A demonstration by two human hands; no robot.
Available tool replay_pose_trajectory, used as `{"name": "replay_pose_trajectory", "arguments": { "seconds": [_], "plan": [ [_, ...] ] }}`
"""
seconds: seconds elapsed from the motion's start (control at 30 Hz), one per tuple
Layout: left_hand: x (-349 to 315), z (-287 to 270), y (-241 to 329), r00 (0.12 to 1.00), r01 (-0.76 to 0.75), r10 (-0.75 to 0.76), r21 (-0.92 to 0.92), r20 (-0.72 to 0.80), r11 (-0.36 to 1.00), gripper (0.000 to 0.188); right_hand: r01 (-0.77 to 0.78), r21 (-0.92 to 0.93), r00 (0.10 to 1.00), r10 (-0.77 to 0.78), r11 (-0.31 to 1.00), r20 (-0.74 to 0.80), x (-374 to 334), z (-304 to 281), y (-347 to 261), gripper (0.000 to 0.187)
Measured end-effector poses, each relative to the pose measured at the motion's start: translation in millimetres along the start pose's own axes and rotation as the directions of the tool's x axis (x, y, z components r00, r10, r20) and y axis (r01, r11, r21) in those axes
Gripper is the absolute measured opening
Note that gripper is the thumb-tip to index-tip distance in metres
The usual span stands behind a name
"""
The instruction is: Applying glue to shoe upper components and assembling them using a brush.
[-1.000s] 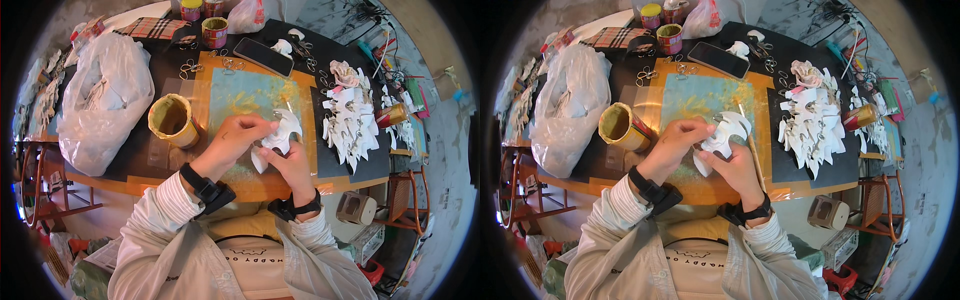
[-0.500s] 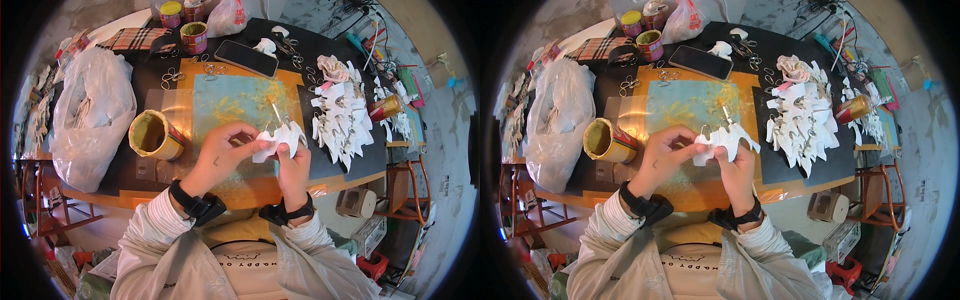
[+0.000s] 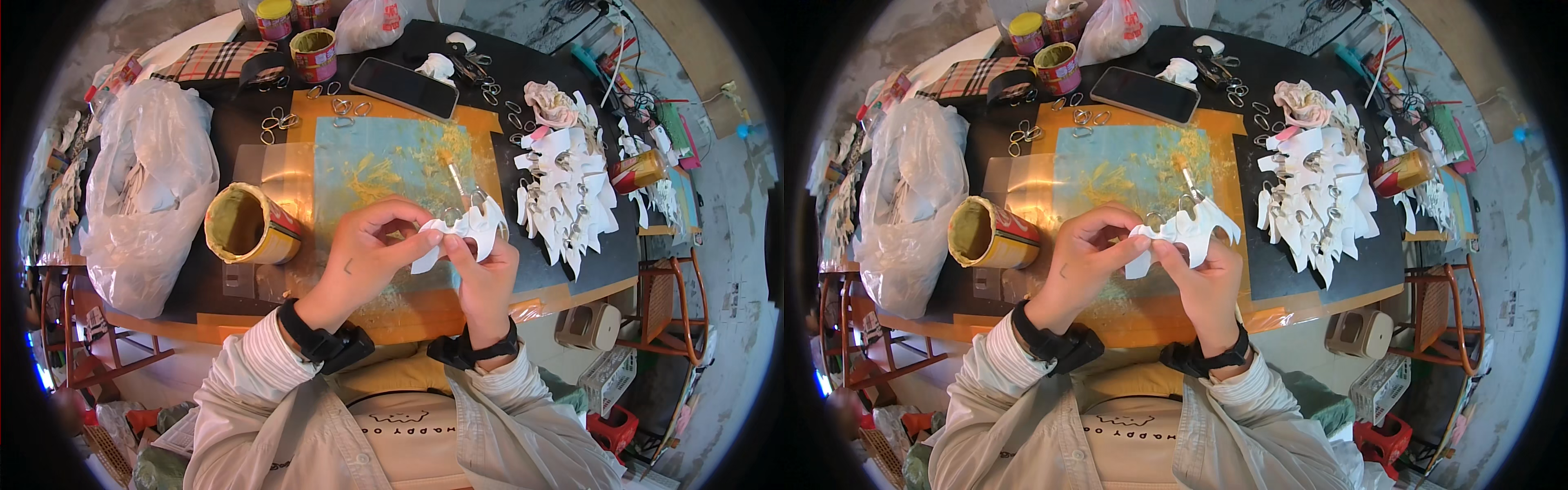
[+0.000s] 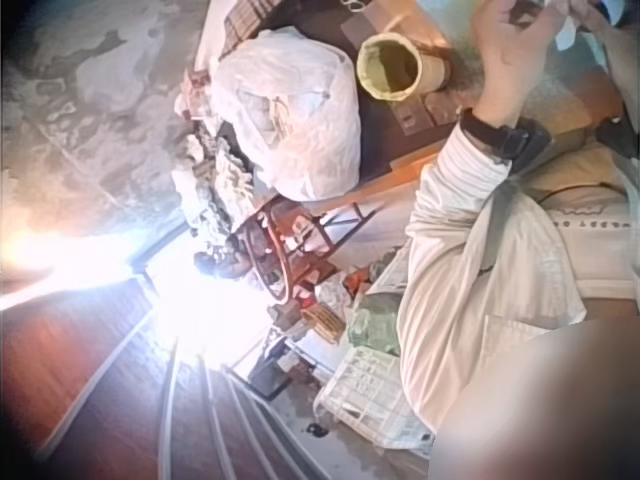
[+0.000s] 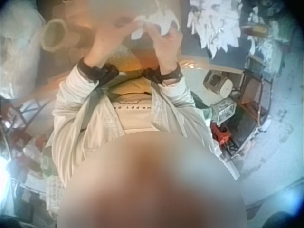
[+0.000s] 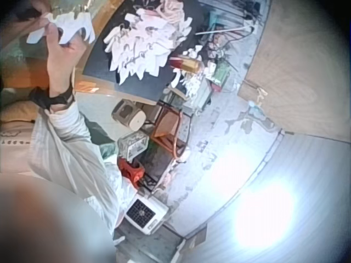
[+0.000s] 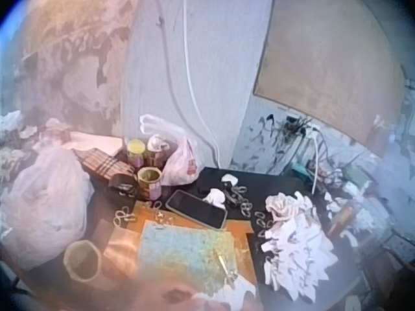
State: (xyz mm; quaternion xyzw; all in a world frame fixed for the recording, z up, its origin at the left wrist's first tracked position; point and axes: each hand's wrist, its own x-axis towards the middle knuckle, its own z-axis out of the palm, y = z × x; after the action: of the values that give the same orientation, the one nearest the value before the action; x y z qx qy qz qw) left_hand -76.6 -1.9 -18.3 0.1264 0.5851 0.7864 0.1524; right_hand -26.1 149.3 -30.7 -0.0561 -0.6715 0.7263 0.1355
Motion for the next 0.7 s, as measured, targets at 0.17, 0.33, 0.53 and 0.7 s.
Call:
{"name": "replay_pose_trajectory", "arguments": {
  "seconds": [0.17, 0.33, 0.53, 0.7],
  "plan": [
    [-2.3, 1.3, 7.3, 0.998, -0.058, 0.057, 0.034, 0.016, 0.998, 0.012, -0.057, 0.092, 0.998, 0.061, 0.994, -0.036, -1.6, 7.0, -9.0, 0.016],
    [-4.2, 1.2, 2.7, 0.988, -0.150, 0.152, 0.097, -0.020, 0.984, 0.013, 0.101, -0.234, 0.995, -0.097, 0.967, 0.029, -3.1, 2.1, -9.2, 0.023],
    [-5.8, -4.3, -1.6, 0.990, -0.139, 0.137, 0.065, 0.027, 0.988, 0.008, -0.040, 0.282, 0.999, 0.036, 0.958, 0.019, -0.6, 9.1, -5.3, 0.031],
    [-4.9, -3.8, -2.3, 0.989, -0.131, 0.127, 0.048, 0.077, 0.990, 0.008, -0.146, 0.396, 0.989, 0.123, 0.907, 0.084, 2.6, 1.4, -2.5, 0.023]
  ]
}}
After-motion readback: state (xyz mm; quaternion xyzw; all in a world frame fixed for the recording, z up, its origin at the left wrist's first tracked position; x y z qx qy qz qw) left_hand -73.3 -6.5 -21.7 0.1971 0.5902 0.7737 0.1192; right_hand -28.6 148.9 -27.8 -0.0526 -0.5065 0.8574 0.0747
